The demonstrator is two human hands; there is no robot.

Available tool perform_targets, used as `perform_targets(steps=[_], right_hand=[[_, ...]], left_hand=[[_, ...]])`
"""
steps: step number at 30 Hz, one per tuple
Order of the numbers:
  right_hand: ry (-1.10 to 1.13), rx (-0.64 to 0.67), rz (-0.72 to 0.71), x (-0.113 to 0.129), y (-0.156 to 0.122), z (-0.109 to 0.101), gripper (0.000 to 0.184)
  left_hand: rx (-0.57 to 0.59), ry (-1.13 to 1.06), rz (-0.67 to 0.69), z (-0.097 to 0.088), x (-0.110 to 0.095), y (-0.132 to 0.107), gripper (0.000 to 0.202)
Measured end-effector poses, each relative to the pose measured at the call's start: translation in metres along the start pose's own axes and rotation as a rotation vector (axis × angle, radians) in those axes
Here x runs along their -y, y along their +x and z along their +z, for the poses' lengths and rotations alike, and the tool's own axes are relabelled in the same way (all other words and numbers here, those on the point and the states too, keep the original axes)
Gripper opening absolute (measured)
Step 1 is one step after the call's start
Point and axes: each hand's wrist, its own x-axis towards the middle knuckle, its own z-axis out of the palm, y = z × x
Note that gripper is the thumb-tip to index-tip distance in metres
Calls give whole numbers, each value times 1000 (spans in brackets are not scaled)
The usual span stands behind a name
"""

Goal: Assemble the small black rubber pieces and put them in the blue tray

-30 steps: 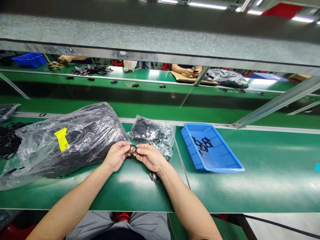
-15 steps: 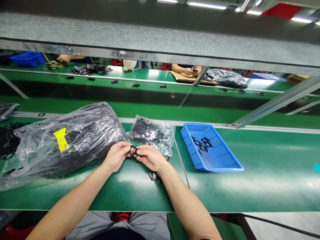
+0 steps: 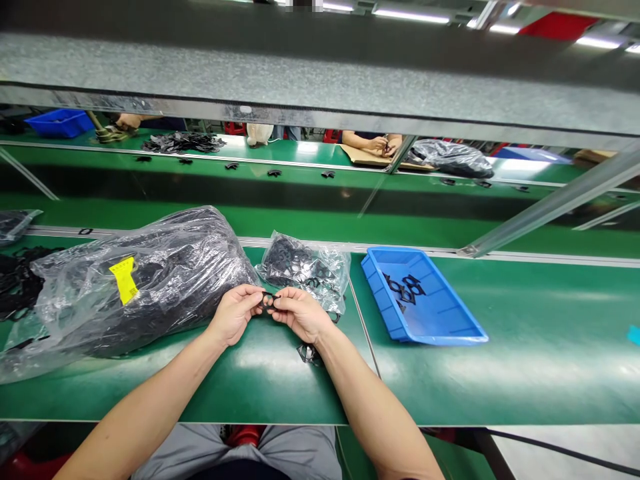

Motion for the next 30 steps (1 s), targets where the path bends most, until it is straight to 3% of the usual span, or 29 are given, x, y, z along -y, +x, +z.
perform_targets(steps=[6, 16, 30], right_hand=[[-42, -44, -57, -1, 2, 1, 21], [-84, 17, -15, 1, 0, 0, 23], [46, -51, -138, -8, 5, 7, 23]], left_hand=[[-20, 39, 32, -2, 3, 1, 26], [-20, 116, 98, -4, 5, 3, 27], [-36, 49, 83, -2, 5, 4, 29]])
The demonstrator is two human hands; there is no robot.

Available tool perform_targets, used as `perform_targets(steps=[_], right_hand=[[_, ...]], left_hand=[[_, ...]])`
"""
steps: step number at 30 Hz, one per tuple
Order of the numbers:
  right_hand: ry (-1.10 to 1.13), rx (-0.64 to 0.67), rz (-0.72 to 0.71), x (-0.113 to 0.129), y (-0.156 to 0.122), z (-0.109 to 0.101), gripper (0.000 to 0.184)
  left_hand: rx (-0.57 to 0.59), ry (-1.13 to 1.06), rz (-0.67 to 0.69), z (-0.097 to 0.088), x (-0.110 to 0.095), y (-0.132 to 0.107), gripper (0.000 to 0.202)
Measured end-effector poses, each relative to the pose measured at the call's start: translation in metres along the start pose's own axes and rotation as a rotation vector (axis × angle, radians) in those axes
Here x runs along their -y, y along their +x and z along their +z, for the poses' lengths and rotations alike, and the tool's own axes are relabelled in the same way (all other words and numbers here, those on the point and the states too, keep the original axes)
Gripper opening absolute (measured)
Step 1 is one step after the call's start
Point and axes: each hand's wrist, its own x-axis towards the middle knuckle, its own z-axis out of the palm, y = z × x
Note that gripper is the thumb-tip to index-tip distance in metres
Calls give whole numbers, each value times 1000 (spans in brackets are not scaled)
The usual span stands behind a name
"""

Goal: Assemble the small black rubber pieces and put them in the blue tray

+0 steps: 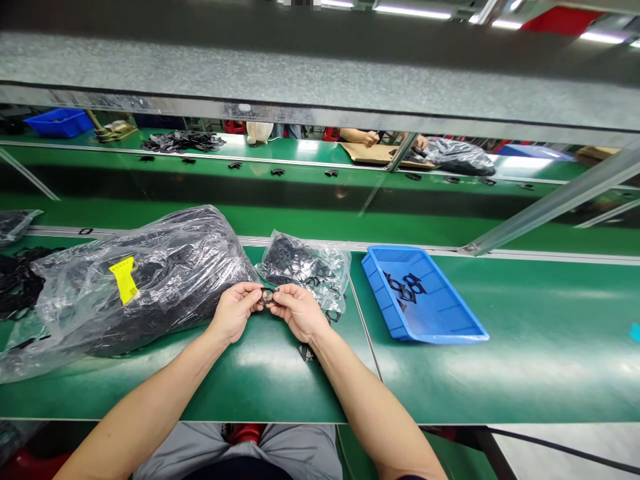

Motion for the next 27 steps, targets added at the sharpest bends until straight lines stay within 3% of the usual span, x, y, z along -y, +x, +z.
perform_targets(steps=[8, 14, 19, 21, 24, 27], right_hand=[[-69, -68, -90, 1, 1, -3, 30], [-117, -24, -106, 4, 2, -4, 32], [-283, -81, -287, 3, 4, -9, 28], [-354, -73, -388, 4, 4, -10, 24], [-483, 0, -536, 5, 1, -12, 15], [-602, 81, -629, 3, 0, -14, 7]], left_hand=[[-26, 33, 35, -1, -1, 0, 29], [-34, 44, 52, -1, -1, 1, 28], [11, 101, 82, 1, -2, -2, 26], [56, 36, 42, 2, -4, -5, 28], [151, -70, -146, 4, -8, -8, 32], [222, -47, -257, 3, -10, -8, 32]])
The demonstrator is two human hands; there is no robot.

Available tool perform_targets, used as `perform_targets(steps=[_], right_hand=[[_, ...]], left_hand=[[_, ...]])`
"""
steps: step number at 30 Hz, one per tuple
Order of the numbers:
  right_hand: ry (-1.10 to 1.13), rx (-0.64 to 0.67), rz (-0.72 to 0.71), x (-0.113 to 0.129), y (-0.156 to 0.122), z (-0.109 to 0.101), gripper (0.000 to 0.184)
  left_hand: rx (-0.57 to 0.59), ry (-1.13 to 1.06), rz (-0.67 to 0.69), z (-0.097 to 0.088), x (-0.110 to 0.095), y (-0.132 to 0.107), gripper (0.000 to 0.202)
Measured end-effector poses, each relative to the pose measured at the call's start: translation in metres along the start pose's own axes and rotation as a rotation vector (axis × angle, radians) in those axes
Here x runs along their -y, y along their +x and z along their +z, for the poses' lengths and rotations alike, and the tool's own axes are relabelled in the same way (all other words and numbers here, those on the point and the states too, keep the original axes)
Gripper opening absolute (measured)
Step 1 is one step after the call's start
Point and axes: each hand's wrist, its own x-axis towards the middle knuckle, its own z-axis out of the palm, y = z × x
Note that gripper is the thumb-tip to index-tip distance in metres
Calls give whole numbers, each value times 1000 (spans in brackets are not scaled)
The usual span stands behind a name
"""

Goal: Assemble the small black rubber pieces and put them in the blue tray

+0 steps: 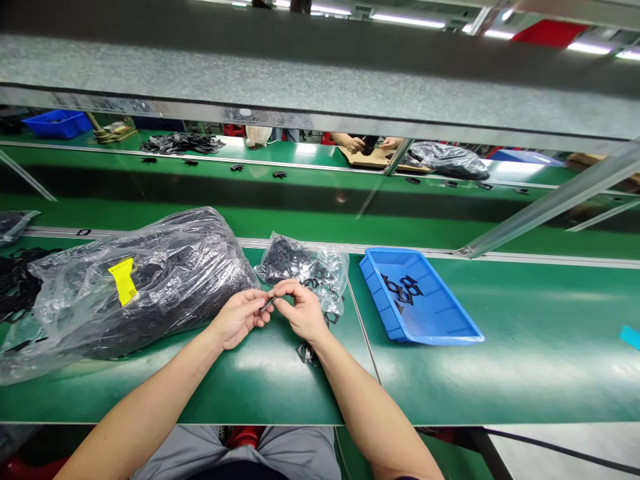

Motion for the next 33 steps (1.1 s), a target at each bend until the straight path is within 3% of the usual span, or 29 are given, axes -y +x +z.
perform_targets(steps=[2, 5, 8, 14, 19, 22, 28, 33], right_hand=[[-18, -10, 27, -2, -1, 1, 9], [21, -68, 191, -5, -1, 4, 19], [52, -38, 305, -7, -2, 9, 26], [-69, -64, 275, -6, -3, 13, 24], [-61, 9, 319, -8, -2, 10, 27], [-140, -42, 247, -11, -4, 10, 26], [-485, -133, -134, -7, -9, 13, 7], [-535, -122, -230, -4, -8, 14, 7]], left_hand=[[-67, 41, 73, -1, 1, 2, 31], [-248, 138, 296, -4, 5, 6, 29], [-309, 226, 417, -6, 11, 9, 26], [-216, 326, 389, -6, 16, 6, 29], [-210, 406, 353, -4, 13, 4, 30], [-240, 402, 367, -3, 14, 5, 30], [-241, 395, 434, -5, 17, 6, 29], [-218, 449, 490, -6, 19, 5, 27]])
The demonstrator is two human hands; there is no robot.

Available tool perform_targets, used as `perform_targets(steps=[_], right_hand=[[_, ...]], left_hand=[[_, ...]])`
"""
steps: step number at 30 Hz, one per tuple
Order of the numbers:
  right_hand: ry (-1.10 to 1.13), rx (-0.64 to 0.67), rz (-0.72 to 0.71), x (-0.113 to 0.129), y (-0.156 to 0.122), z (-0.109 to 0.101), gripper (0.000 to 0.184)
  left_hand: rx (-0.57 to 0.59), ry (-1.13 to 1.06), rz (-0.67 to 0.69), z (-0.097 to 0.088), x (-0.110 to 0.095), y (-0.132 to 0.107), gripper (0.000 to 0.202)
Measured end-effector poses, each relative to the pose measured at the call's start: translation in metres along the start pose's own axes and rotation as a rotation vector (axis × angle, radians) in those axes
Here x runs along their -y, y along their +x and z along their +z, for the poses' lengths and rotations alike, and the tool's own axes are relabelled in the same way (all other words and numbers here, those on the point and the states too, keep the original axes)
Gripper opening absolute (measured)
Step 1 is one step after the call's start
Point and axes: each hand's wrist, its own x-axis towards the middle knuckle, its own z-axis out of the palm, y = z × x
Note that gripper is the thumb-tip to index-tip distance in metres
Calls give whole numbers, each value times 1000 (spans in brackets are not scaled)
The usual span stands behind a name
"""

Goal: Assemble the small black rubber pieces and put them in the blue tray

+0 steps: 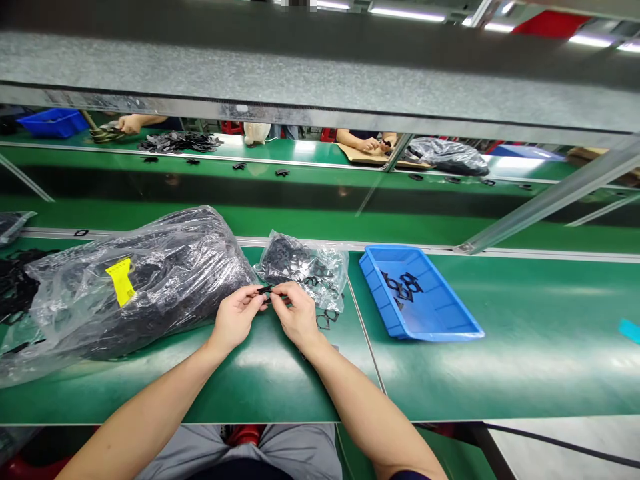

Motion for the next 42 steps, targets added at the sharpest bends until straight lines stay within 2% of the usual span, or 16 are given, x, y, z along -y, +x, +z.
perform_targets(steps=[5, 21, 25, 29, 34, 37, 40, 42], right_hand=[[-42, 17, -76, -2, 1, 0, 6], [-101, 133, 17, -2, 5, -7, 11], [-80, 136, 96, -4, 5, -7, 10], [-23, 128, 219, -5, 5, -6, 11], [-20, 131, 236, -4, 5, -5, 11], [109, 106, 288, -4, 6, -4, 10], [353, 170, 377, -4, 8, -4, 21], [434, 207, 417, -5, 9, -5, 21]], left_hand=[[27, 62, 29, -1, 3, -1, 26], [85, 261, 157, -5, 6, 0, 22], [97, 242, 135, -4, 6, 0, 22], [115, 141, 35, -2, 2, 1, 23], [119, 33, -54, 0, 0, 3, 25], [127, 7, -59, -1, 0, 3, 25], [138, -22, -81, -2, -1, 4, 25], [145, -25, -83, -2, -3, 4, 23]])
